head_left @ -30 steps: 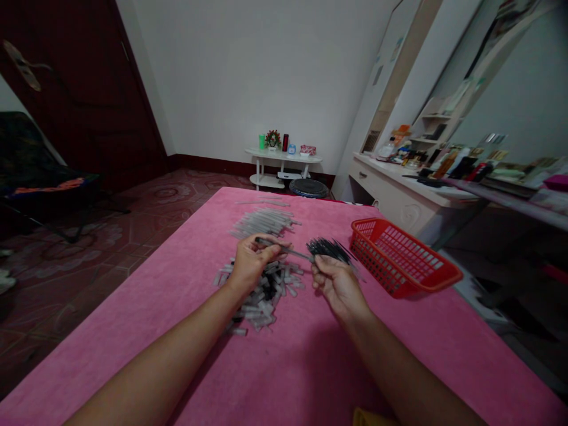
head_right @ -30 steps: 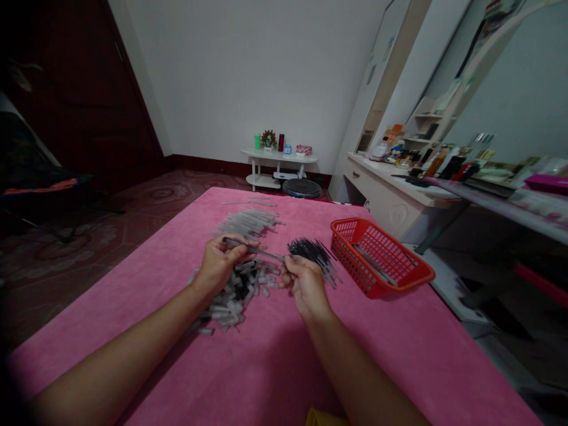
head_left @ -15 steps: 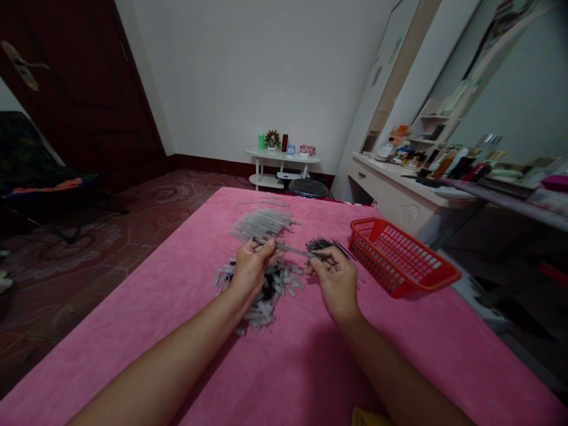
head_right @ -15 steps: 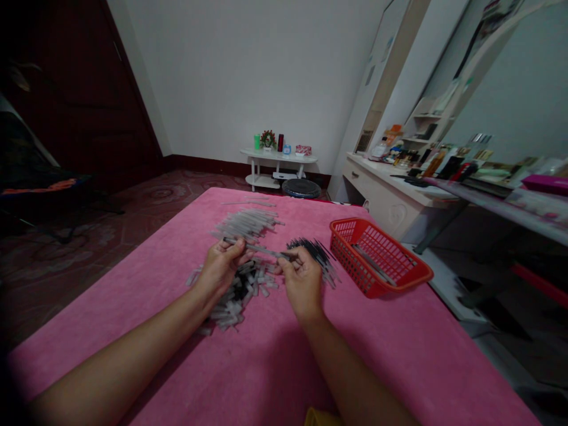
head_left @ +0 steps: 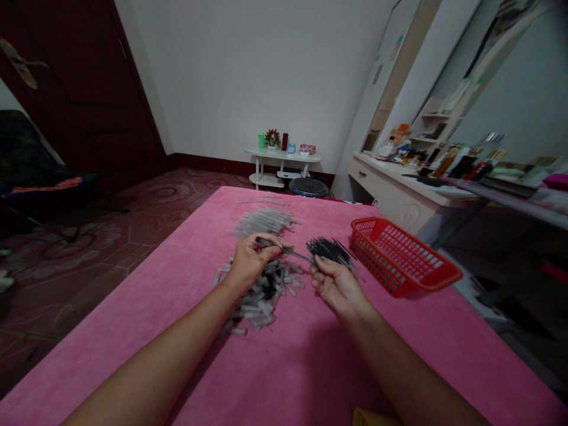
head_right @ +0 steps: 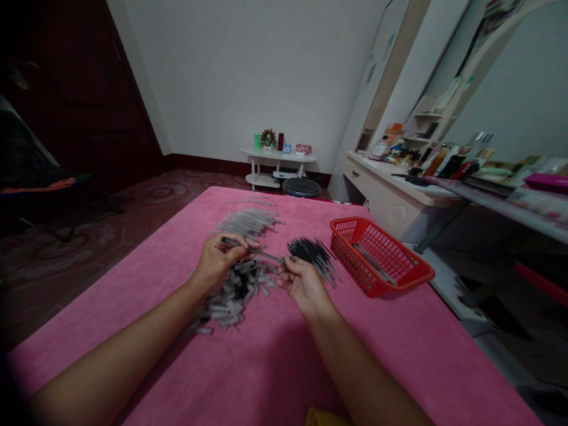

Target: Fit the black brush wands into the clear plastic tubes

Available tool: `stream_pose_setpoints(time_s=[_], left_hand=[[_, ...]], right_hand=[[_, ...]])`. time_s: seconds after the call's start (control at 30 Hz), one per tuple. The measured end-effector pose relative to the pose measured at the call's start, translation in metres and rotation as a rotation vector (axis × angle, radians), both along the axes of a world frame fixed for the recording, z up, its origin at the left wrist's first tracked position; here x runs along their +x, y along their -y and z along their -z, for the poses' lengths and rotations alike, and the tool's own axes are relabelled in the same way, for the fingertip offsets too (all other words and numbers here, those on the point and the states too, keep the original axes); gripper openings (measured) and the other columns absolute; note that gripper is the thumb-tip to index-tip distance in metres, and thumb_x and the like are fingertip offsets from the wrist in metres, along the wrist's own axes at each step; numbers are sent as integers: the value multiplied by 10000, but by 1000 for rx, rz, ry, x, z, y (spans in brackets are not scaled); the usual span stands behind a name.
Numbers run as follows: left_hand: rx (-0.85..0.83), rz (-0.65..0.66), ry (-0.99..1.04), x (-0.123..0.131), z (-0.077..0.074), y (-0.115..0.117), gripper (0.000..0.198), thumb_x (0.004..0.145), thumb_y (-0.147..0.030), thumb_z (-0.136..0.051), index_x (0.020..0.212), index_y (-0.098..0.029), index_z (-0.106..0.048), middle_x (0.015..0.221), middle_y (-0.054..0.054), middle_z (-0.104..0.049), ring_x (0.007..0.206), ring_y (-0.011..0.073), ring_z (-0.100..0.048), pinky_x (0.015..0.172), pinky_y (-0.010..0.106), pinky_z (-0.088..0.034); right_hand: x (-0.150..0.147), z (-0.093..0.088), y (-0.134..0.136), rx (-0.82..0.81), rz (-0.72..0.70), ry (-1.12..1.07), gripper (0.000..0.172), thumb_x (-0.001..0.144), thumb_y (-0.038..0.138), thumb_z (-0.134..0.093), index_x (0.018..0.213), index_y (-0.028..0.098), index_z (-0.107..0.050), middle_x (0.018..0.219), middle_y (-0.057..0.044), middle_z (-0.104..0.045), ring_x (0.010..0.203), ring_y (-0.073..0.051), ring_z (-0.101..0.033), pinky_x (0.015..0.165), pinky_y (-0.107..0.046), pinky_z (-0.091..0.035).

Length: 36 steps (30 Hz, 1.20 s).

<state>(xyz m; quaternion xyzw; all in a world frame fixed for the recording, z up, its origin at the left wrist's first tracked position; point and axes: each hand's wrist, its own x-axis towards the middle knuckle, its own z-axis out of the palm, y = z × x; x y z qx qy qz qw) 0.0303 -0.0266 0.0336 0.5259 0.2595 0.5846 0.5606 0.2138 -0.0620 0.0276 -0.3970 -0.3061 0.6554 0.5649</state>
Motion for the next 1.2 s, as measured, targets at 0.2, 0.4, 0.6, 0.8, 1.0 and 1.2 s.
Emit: stream_pose_setpoints(time_s=[0.2,0.4,0.6,0.8,1.0,1.2], left_hand=[[3,53,-120,-3,-3,-6,286,624,-295,-775,834,-135,-664,787,89,-727,756,234,-700,669,312,-565],[56,-153,-331,-28,11,-37,387,778,-451,-597,992,-144,-693,987,116,-712,979,239,-647,876,344,-498],[279,-455,-1004,-73,42,-66,303,796,-236,-508,1031,-187,-694,1069,73,-696,1025,228,-620,946,361,-450],[451,-380,-1254,-79,54,-69,311,786,-175,-480,1001,-208,-704,1020,52,-703,972,202,-620,895,300,-460],[482,-358,-1319,-79,52,-71,308,773,-159,-485,974,-206,-715,981,69,-692,948,198,-605,885,296,-458],[464,-405,-1414,-80,54,-72,315,745,-162,-508,979,-202,-715,984,96,-654,942,220,-579,859,312,-461]], right_hand=[[-1,-12,7,51,-193,269,225,726,345,-680,709,152,-565,567,13,-592,390,-72,-478,388,-186,-411],[44,-44,-3,320,181,775,253,738,405,-620,757,152,-609,582,3,-578,438,-94,-478,435,-211,-369],[127,-80,1,-38,722,1895,342,789,407,-524,996,191,-689,889,-165,-678,831,-275,-612,628,-343,-369],[142,-79,3,-360,465,2016,401,796,442,-480,1061,226,-689,982,-210,-662,869,-306,-616,592,-360,-334],[143,-60,-9,-256,302,2019,396,778,468,-485,970,207,-712,913,-162,-682,799,-290,-634,601,-343,-386],[136,-54,-9,-83,474,2023,384,796,454,-492,984,210,-722,873,-145,-699,770,-284,-643,607,-342,-407]])
